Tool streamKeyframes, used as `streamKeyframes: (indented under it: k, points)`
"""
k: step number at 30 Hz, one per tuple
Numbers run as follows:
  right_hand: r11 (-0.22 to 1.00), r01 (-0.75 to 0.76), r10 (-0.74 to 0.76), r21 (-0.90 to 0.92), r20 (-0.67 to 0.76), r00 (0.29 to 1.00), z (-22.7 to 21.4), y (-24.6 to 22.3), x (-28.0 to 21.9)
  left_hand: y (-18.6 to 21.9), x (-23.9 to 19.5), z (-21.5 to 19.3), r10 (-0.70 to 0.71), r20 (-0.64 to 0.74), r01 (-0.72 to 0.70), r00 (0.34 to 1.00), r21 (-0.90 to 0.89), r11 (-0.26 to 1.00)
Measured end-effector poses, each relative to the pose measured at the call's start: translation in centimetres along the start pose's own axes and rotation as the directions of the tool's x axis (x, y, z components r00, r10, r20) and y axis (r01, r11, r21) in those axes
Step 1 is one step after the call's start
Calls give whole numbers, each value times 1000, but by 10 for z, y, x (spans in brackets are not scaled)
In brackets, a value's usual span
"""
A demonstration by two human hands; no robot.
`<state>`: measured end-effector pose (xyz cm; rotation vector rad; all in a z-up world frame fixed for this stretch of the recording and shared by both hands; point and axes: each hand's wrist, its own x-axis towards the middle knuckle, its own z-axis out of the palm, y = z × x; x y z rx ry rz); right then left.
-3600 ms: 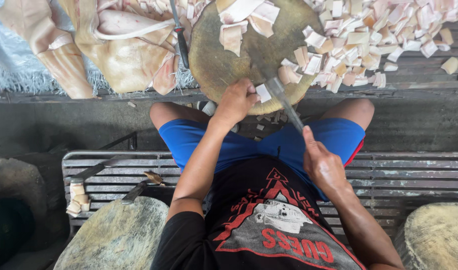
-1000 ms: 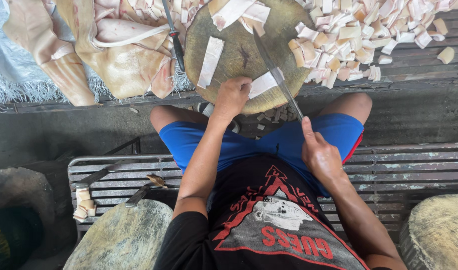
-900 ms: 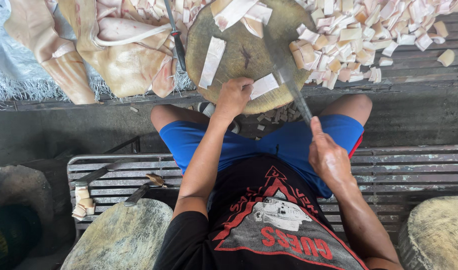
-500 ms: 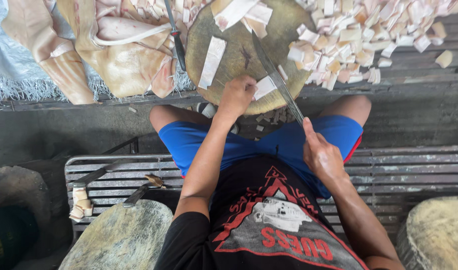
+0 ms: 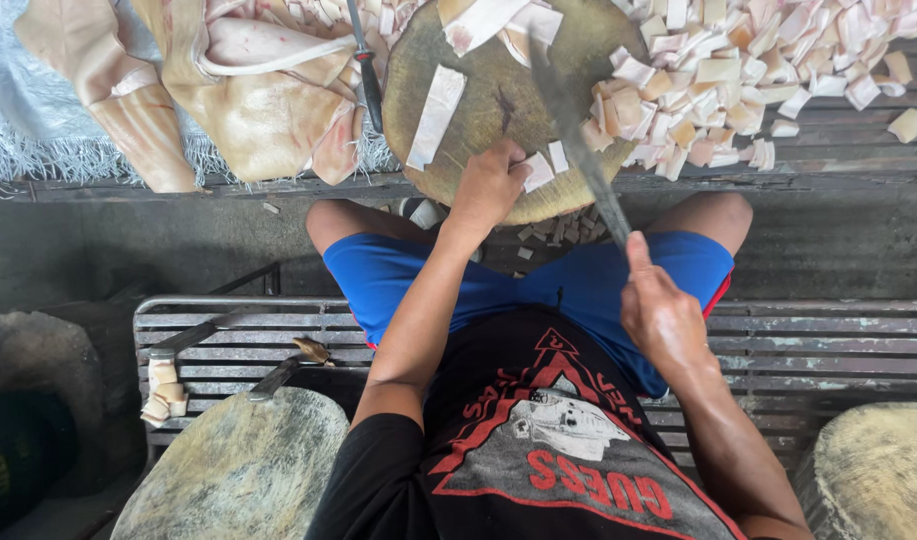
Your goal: The person sits on a bench and uses a large knife to chop pieces of pork fat on a round wooden chopping block. They repeatedly slice the fat into small cubes, occasionally gathering the pieces and moving them aside.
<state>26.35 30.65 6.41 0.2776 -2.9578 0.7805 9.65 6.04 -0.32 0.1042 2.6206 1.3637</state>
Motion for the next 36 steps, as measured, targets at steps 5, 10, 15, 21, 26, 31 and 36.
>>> streamKeyframes:
  k: [5,10,15,21,26,31,36]
  points:
    - [994,19,-16,104,-25,1000,-6,-6,-4,1,-6,-13,47,-13,-46,999,69,997]
    - [999,32,-23,-42,193,981,16,-4,2,-8,-10,-50,111,-274,-32,955,275,961]
    - [993,47,-43,112,-34,999,-2,-2,-5,-25,17,-63,45,-417,154,908,432,889]
    - [996,-50,31,78,231,972,1,-4,-17,-54,28,-54,53,-348,111,936,436,893]
    - [995,-84,80,59,66,995,18,26,-6,-46,10,-46,156,-74,-114,985,402,908]
    - [996,-64,63,58,16,998,16,31,10,6,-15,-15,243,198,-297,950,323,898]
    - [997,39,-24,71,-207,978,4,27,-1,30,-28,-21,200,195,-250,960,276,928]
